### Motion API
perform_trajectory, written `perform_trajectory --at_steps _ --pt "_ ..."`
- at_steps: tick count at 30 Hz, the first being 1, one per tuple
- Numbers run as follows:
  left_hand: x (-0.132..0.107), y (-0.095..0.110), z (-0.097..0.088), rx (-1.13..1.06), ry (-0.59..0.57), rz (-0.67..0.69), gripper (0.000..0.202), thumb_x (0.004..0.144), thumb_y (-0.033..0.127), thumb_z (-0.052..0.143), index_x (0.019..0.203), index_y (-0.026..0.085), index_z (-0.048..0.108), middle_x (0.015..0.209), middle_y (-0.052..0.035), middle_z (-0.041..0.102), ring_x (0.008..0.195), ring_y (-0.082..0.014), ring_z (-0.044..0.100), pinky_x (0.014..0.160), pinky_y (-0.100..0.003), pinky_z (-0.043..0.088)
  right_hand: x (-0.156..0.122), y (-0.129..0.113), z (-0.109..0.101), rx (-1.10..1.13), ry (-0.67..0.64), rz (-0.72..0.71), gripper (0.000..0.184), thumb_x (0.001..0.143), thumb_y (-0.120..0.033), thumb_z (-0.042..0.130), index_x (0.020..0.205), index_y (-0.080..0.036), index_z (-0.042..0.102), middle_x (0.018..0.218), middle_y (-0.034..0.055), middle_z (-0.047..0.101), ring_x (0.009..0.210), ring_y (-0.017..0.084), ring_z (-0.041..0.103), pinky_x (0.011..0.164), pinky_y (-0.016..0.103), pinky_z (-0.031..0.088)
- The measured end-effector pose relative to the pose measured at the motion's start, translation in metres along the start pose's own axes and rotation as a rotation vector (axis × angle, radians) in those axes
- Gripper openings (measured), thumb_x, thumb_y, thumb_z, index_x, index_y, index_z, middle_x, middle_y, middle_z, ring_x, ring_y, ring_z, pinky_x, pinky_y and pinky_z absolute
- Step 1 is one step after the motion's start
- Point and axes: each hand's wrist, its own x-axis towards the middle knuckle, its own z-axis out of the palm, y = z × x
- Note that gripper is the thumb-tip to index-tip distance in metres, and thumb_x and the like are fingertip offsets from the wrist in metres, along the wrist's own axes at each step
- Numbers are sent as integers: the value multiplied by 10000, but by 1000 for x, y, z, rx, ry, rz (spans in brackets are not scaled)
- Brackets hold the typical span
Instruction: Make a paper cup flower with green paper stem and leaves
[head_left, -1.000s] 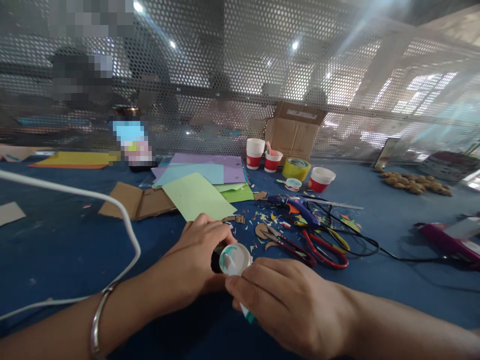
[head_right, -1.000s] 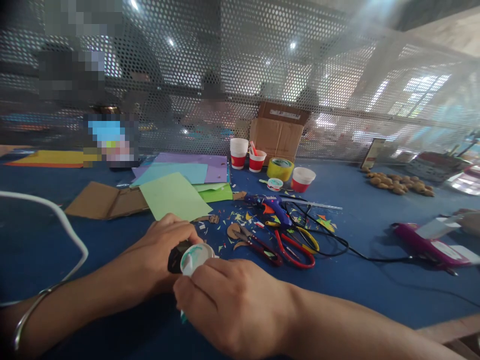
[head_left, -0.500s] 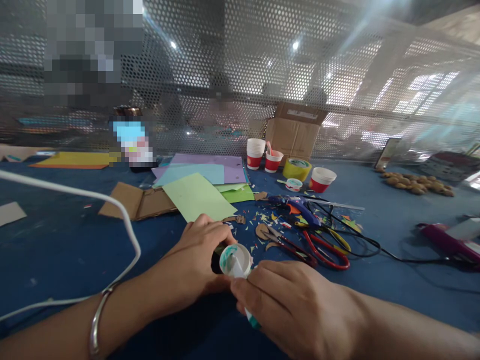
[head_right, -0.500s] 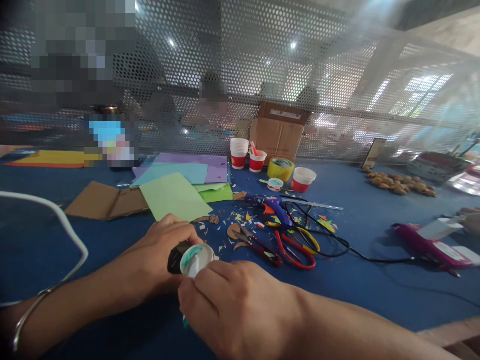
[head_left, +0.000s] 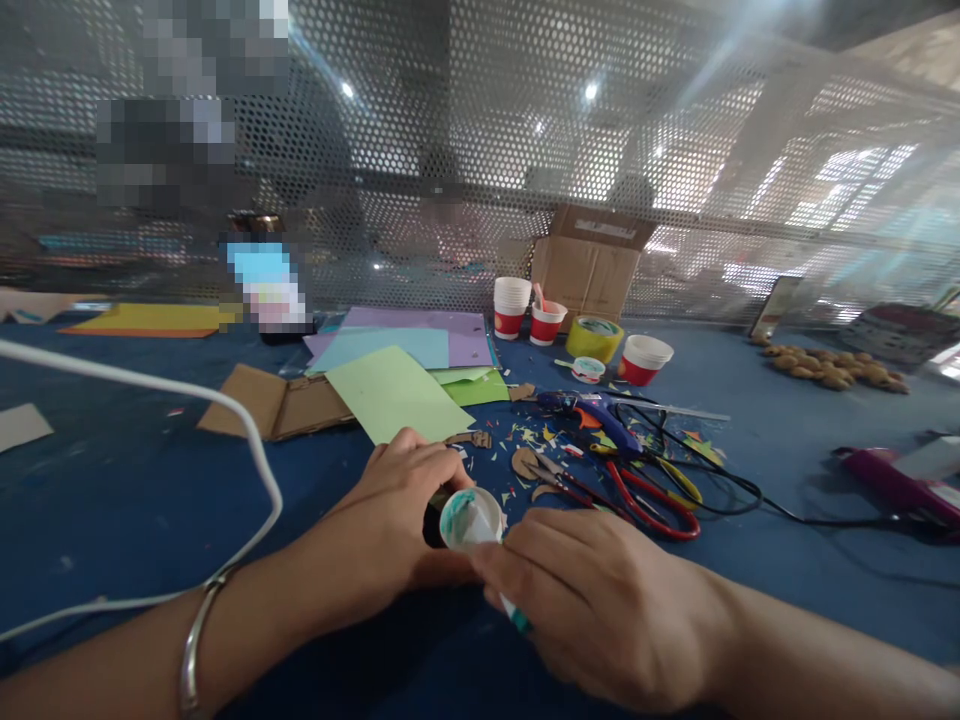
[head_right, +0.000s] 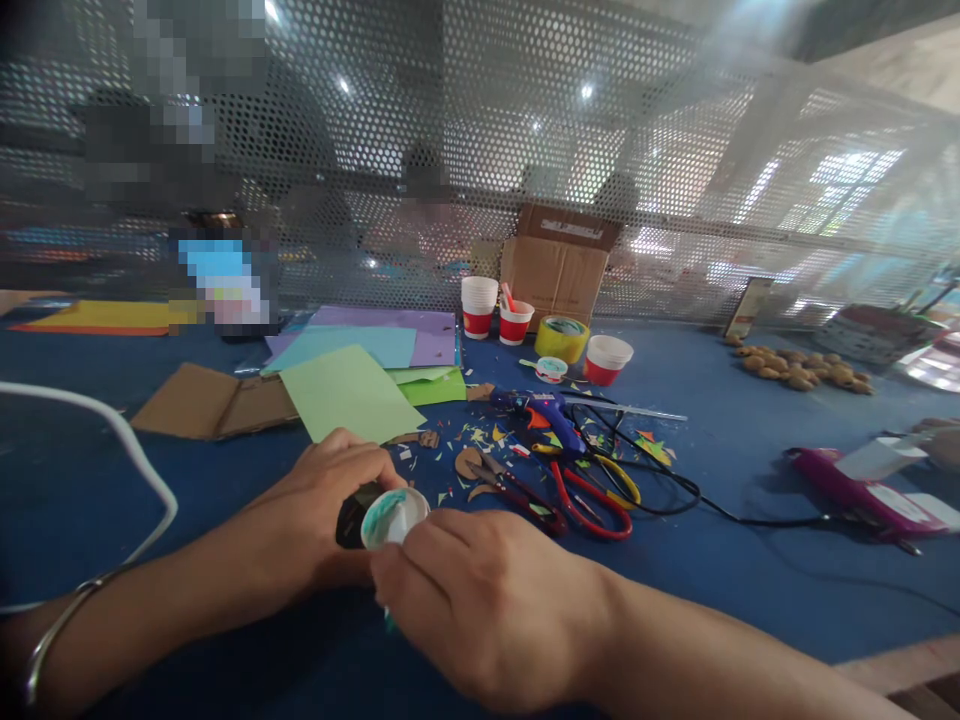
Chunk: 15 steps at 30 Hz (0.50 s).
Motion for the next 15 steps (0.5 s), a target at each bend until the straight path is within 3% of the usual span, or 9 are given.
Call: perform_trajectory --at_steps 6,12,15 --pt "0 -2 -1 6 -20 4 455 707 540 849 981 232 657 1038 -44 607 1076 -308 479 941 -421 376 -3 -1 0 96 24 57 201 1028 -126 527 1174 -55 644 863 78 695 714 170 586 607 305 479" --pt "2 -4 2 44 -1 -31 592 640 626 888 1016 229 662 1083 -65 602 1098 -329 462 927 -429 386 -5 12 -3 302 108 237 175 1040 -166 566 1187 -114 647 976 78 750 866 148 698 788 258 553" --pt "3 -5 4 67 4 -49 621 613 633 902 1016 228 661 1101 -77 594 1092 -333 464 910 -422 395 -4 17 -6 310 161 315 154 1018 -140 589 1145 -115 673 946 65 750 850 138 693 769 243 546"
